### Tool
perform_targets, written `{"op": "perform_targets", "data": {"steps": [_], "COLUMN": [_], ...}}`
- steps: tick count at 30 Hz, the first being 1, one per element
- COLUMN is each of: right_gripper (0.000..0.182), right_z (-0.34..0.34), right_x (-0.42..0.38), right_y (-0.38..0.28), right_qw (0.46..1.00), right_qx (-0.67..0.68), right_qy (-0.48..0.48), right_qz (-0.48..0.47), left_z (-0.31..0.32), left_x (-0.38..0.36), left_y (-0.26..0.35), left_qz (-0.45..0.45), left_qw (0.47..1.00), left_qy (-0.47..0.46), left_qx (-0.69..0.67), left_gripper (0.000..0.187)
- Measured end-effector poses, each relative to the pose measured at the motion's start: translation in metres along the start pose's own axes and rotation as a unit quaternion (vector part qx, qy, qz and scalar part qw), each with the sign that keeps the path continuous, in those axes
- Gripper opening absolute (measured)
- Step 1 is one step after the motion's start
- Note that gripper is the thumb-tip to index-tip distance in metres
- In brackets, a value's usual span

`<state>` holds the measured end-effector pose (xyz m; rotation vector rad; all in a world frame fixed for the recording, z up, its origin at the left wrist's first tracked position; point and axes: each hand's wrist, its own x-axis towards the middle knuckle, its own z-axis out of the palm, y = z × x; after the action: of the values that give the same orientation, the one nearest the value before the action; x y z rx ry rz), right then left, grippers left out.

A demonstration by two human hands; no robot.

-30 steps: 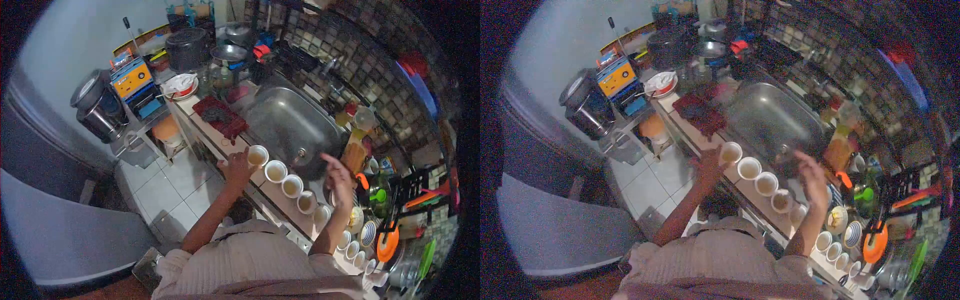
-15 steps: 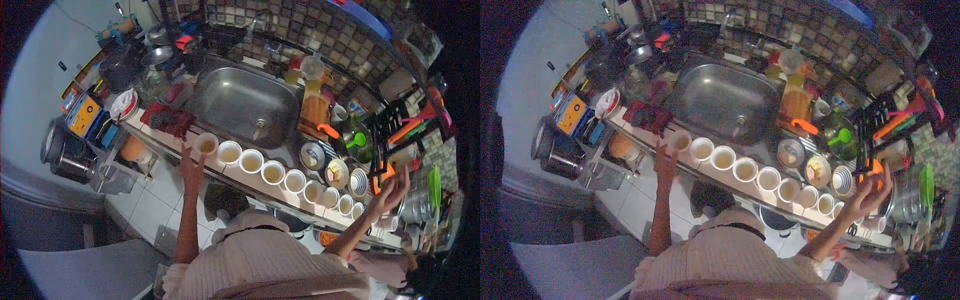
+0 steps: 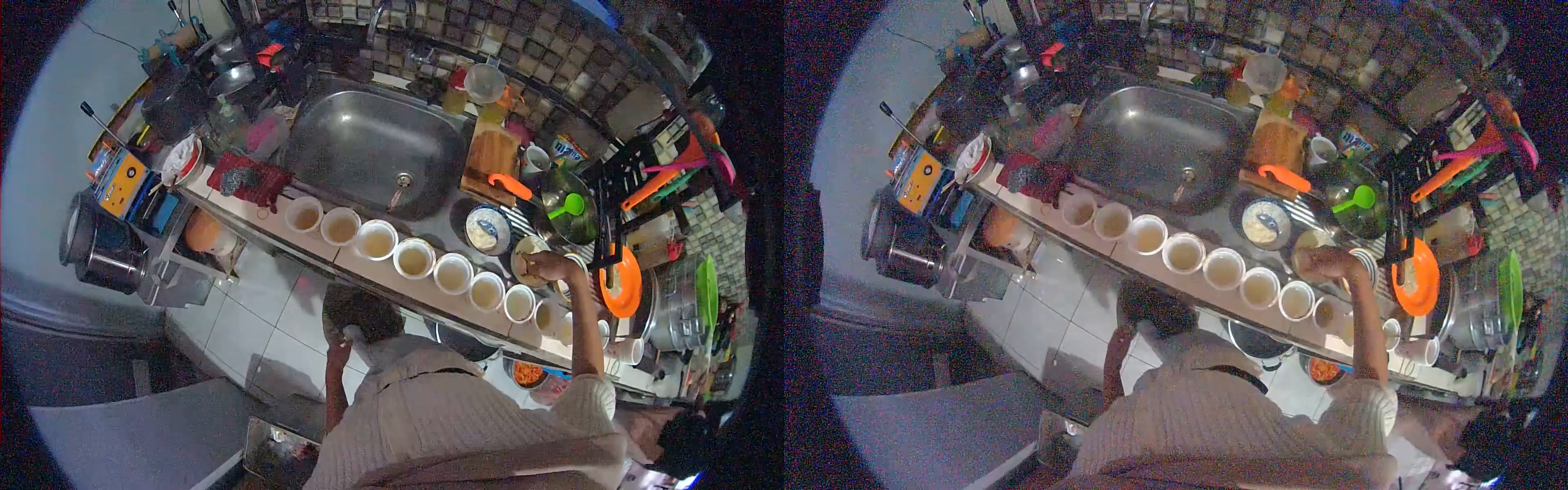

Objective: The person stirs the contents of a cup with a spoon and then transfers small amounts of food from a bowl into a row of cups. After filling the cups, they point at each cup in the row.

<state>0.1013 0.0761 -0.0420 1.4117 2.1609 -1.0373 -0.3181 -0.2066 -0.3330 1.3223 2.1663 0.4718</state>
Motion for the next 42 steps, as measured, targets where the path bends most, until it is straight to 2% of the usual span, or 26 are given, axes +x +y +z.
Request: {"op": "perform_targets", "data": {"steps": [2,3,4,5,6,8,9,10,11,13,14,15,17,18,19,22,24,25,27,28,29,31,33,35,38,42], "right_gripper": [0.032,0.031,0.03,0.03,0.031,0.032,0.032,0.031,0.031,0.033,0.033,0.033,0.034,0.034,0.034,0.032,0.032,0.031,0.029,0.029,0.029,0.026,0.026,0.029,0.049,0.054], "right_z": [0.007,0.024,0.035,0.037,0.039,0.033,0.027,0.024,0.024,0.02,0.008,0.009,0.013,0.009,0.009,0.008,0.006,0.004,0.004,0.007,0.01,0.022,0.042,0.052,0.063,0.083], "right_x": [0.012,0.033,0.044,0.041,0.033,0.019,0.015,0.013,0.012,0.011,-0.022,-0.031,-0.041,-0.052,-0.052,-0.052,-0.047,-0.045,-0.043,-0.037,-0.037,-0.035,-0.034,-0.049,-0.062,-0.051], "right_y": [0.024,0.066,0.089,0.086,0.079,0.058,0.049,0.045,0.05,0.06,0.017,-0.001,-0.032,-0.064,-0.08,-0.11,-0.128,-0.134,-0.142,-0.153,-0.157,-0.152,-0.138,-0.138,-0.163,-0.171], "right_qw": [0.998,0.999,0.991,0.99,0.983,0.962,0.973,0.982,0.981,0.954,0.951,0.952,0.889,0.878,0.879,0.894,0.912,0.921,0.931,0.915,0.891,0.879,0.862,0.892,0.949,0.943], "right_qx": [-0.033,0.006,0.047,0.048,0.158,0.269,0.219,0.168,0.17,0.021,0.292,0.291,0.391,0.401,0.401,0.325,0.235,0.145,0.143,0.238,0.327,0.331,0.18,0.085,-0.015,-0.036], "right_qy": [-0.029,-0.023,-0.018,-0.018,-0.008,0.002,0.004,0.006,0.005,0.089,0.064,0.063,0.219,0.247,0.243,0.267,0.289,0.311,0.292,0.301,0.306,0.332,0.468,0.442,0.288,0.294], "right_qz": [0.041,-0.044,-0.128,-0.129,-0.092,-0.053,-0.071,-0.09,-0.09,-0.284,-0.074,-0.076,-0.094,-0.083,-0.085,-0.155,-0.172,-0.183,-0.168,-0.126,-0.075,-0.084,-0.079,-0.034,0.126,0.154], "left_z": [0.047,0.052,0.053,0.055,0.063,0.057,0.044,0.023,0.025,0.033,0.021,0.004,-0.028,-0.008,-0.015,-0.026,-0.017,-0.016,-0.011,-0.021,-0.03,-0.021,-0.037,-0.049,-0.038,-0.089], "left_x": [-0.016,-0.023,-0.03,-0.034,-0.037,-0.04,-0.043,-0.04,-0.037,-0.027,-0.025,-0.022,-0.016,-0.008,-0.007,-0.002,0.004,0.005,0.006,0.011,0.011,0.027,0.035,0.046,0.071,0.068], "left_y": [-0.034,-0.042,-0.051,-0.057,-0.054,-0.049,-0.039,-0.035,-0.047,-0.067,-0.064,-0.051,-0.02,-0.056,-0.052,-0.054,-0.075,-0.079,-0.081,-0.073,-0.065,-0.075,-0.06,-0.056,-0.089,-0.033], "left_qz": [-0.088,-0.088,0.07,0.225,0.114,0.067,0.02,0.02,0.02,-0.086,-0.045,-0.047,-0.116,0.018,0.014,-0.04,0.188,0.19,0.031,0.046,-0.011,-0.018,0.032,0.017,0.058,0.079], "left_qw": [0.971,0.971,0.996,0.965,0.985,0.987,0.987,1.0,1.0,0.979,0.986,0.986,0.98,0.99,0.99,0.977,0.966,0.966,0.978,0.991,0.978,0.92,0.987,0.983,0.978,0.987], "left_qy": [0.029,0.031,0.032,0.03,0.089,0.103,0.118,0.003,0.002,0.047,0.034,0.036,0.027,0.066,0.069,0.036,0.089,0.089,0.008,-0.017,-0.047,-0.08,-0.094,-0.116,-0.106,-0.11], "left_qx": [-0.219,-0.218,-0.045,0.131,-0.096,-0.102,-0.109,-0.013,-0.012,-0.178,-0.154,-0.155,-0.156,-0.122,-0.122,-0.204,-0.154,-0.151,-0.208,-0.121,-0.203,-0.384,-0.126,-0.139,-0.171,-0.089], "left_gripper": [0.032,0.032,0.029,0.028,0.027,0.025,0.024,0.024,0.024,0.037,0.043,0.043,0.039,0.036,0.036,0.029,0.026,0.026,0.026,0.031,0.031,0.032,0.033,0.039,0.041,0.039]}}
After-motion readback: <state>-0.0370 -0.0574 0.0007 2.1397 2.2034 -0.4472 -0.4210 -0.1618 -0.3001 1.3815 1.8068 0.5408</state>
